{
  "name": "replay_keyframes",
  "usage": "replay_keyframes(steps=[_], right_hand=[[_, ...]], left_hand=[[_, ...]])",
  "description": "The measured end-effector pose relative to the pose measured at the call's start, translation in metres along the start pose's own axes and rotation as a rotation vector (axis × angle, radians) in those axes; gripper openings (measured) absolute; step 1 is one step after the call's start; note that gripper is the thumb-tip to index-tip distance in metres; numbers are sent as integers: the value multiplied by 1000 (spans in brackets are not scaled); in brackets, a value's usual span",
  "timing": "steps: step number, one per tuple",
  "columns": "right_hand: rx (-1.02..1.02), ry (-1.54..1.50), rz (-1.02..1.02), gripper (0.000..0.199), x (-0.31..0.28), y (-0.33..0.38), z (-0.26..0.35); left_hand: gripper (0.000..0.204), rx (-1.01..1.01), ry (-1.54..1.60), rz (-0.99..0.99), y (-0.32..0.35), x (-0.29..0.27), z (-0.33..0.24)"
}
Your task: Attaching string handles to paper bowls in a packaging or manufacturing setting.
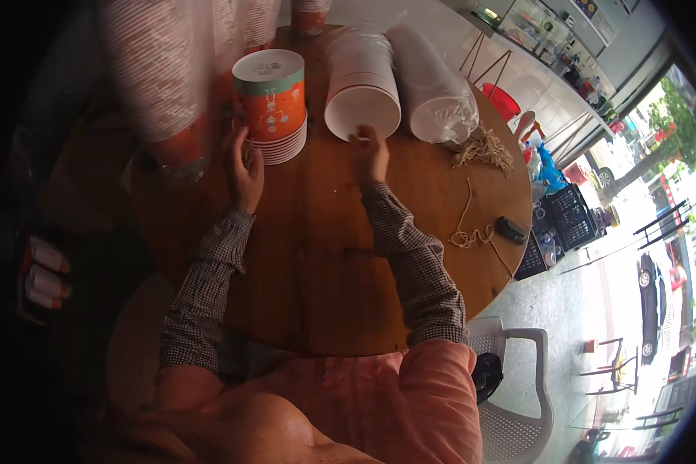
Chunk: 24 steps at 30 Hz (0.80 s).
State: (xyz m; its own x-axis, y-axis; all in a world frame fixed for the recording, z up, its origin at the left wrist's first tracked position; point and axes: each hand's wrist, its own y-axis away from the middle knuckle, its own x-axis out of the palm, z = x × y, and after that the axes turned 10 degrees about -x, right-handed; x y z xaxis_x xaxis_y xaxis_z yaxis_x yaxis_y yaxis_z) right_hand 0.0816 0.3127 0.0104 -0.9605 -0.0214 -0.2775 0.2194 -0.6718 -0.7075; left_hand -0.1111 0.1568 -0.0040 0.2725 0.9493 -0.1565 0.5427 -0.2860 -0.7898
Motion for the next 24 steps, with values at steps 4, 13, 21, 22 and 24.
replay_keyframes(steps=[4, 13, 21, 22, 24], right_hand=[[48, 32, -256, 21, -49, -10, -69], [140, 52, -267, 29, -20, -39, -105], [226, 5, -199, 24, -14, -43, -114], [248, 3, -198, 23, -16, -43, -115], [274, 3, -196, 23, -18, -41, -113]], left_hand=[[41, 121, 160, 332, 30, 29, -35], [46, -317, 207, 511, 44, 118, -16], [36, -571, 352, 260, 12, 187, 2], [36, -579, 349, 269, 10, 188, 0], [32, -616, 295, 284, 6, 184, 2]])
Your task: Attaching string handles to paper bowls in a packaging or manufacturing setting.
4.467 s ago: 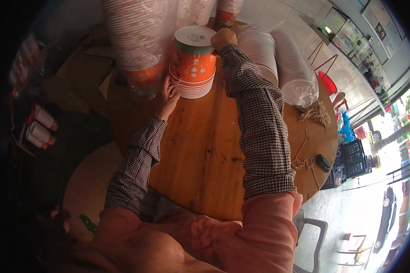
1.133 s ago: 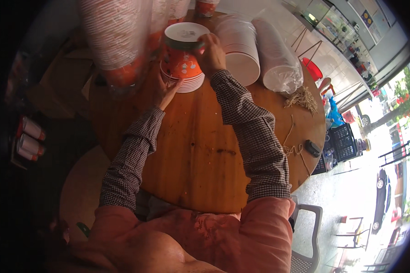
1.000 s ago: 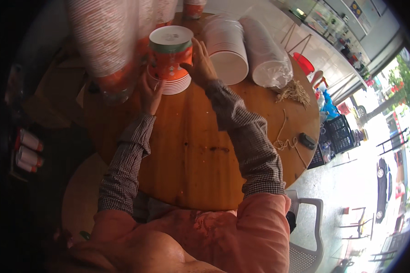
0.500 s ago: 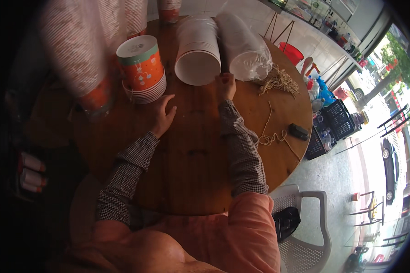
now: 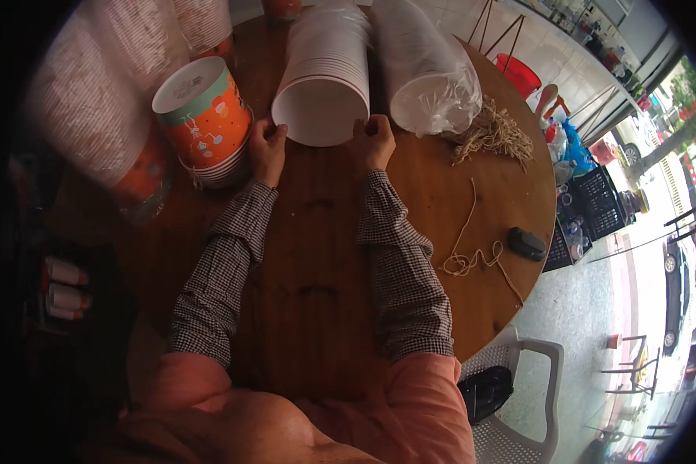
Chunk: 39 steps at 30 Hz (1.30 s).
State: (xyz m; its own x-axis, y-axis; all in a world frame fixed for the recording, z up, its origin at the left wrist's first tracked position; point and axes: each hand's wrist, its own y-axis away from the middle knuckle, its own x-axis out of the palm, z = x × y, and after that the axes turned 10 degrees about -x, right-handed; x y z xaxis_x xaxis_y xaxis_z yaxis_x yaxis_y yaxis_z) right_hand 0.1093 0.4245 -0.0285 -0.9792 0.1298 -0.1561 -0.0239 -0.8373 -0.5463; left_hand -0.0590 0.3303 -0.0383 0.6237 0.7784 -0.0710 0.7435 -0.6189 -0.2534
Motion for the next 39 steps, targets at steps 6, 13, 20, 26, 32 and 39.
replay_keyframes(steps=[6, 13, 20, 26, 32, 39], right_hand=[[-201, -21, 22, 41, -4, 22, 14], [-289, -64, 37, 17, -70, 51, 26], [-2, 1078, -120, 29, -231, 19, -69], [-60, 1102, 70, 24, -224, 24, -57], [-190, -116, 408, 12, -157, 83, 74], [37, -408, 770, 10, -138, 145, 148]], left_hand=[[30, 226, -257, 49, -2, -23, 9], [19, 190, -49, 37, 67, -77, -2], [19, 251, -283, 43, 99, -109, 6], [34, 391, -102, -125, 122, -117, -19], [20, 257, 158, 16, 162, -135, -47], [59, -430, 401, 551, 198, -103, -85]])
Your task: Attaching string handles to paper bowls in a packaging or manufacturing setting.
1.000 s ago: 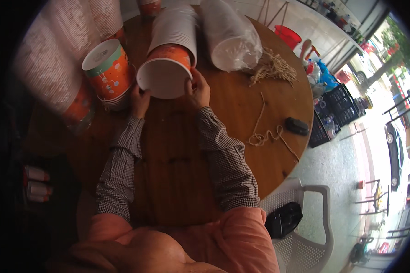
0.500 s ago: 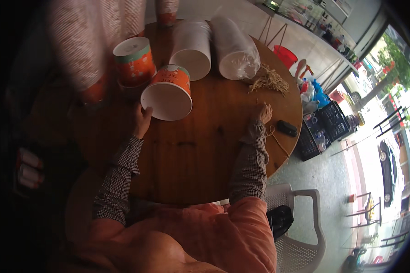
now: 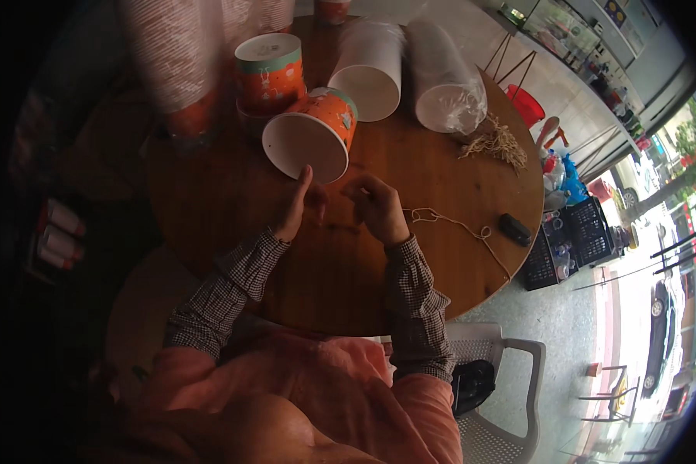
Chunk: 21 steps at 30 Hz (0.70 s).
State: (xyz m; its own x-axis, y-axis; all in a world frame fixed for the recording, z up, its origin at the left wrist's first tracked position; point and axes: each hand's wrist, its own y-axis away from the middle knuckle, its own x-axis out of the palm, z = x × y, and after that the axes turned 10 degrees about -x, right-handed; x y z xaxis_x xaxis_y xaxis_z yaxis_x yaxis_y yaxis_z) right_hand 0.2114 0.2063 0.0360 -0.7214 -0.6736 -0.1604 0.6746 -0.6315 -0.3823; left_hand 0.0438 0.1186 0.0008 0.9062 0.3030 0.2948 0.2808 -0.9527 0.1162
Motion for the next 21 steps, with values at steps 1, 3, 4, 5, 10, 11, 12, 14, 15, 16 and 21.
replay_keyframes(steps=[1, 3, 4, 5, 10, 11, 12, 14, 15, 16, 21], right_hand=[[8, 10, 12, 9, 0, 0, -4], [19, 16, 31, 9, 2, 0, -6], [37, 23, 37, 9, 4, 0, -5], [54, 31, 42, 9, 5, 0, -5], [68, 35, 46, 9, 1, -1, -1], [101, 51, 66, 8, 1, -1, -1], [101, 51, 64, 8, 2, -1, -5], [5, -71, 30, 7, 4, 0, -16], [4, -72, 35, 7, 7, 0, -16], [-17, 7, 42, 8, 9, -1, -16], [6, 127, 46, 11, 25, 1, -18]], left_hand=[[65, -60, -46, 45, 0, 1, -1], [66, -90, -46, 48, 0, -2, 2], [67, -118, -46, 57, 1, -3, 4], [67, -121, -45, 51, 2, -4, 5], [39, 1, -66, 54, 5, 4, 1], [39, -3, -66, 52, 5, 2, 2], [32, 68, -90, 73, 5, 2, 2], [24, 142, -114, 94, 3, 2, 4], [24, 241, -203, 27, 3, 1, 6], [24, 340, -293, -42, 3, 0, 9], [17, 403, -420, -129, 8, -1, 8]])
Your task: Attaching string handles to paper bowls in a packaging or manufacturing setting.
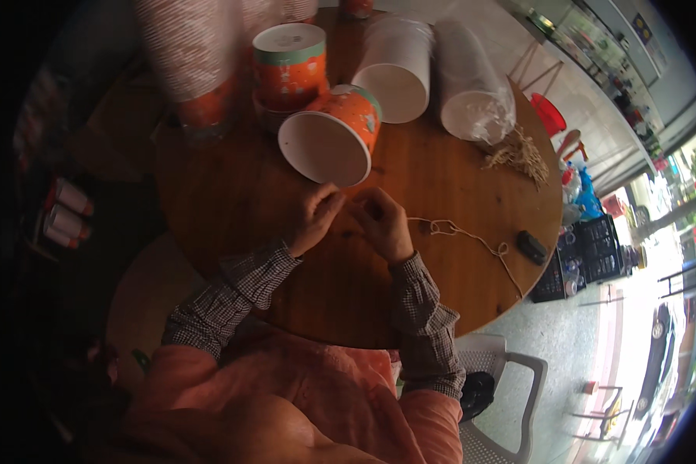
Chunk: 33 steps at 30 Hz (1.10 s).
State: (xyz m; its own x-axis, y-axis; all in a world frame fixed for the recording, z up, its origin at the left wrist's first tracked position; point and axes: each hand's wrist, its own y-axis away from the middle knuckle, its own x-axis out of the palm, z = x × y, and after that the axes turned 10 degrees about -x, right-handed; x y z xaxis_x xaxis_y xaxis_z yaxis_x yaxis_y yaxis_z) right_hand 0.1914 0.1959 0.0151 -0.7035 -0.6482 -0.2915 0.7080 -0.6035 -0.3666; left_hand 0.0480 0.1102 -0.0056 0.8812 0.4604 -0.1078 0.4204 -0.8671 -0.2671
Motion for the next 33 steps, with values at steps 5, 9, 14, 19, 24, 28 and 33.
replay_keyframes(steps=[5, 9, 14, 19, 24, 28, 33], right_hand=[[-47, 104, -138, 8, 0, 2, -2], [-34, 176, -169, 8, 1, 2, -4], [-43, 114, -185, 10, 1, 1, -3], [-49, 103, -179, 9, 3, 0, -1], [-69, 180, -196, 9, 3, 0, -4], [-79, 212, -206, 9, 3, 3, -3], [-76, 210, -219, 8, 8, 2, 8]], left_hand=[[14, -30, -11, 10, 3, -1, -6], [15, -91, 63, 46, 2, 0, 1], [18, -1, -118, 48, -2, -3, 11], [14, 53, -148, 15, -3, -5, 4], [7, 157, -151, -19, -4, -2, 4], [8, 179, -122, -25, -8, -1, 7], [10, 298, -205, -58, -10, -3, 5]])
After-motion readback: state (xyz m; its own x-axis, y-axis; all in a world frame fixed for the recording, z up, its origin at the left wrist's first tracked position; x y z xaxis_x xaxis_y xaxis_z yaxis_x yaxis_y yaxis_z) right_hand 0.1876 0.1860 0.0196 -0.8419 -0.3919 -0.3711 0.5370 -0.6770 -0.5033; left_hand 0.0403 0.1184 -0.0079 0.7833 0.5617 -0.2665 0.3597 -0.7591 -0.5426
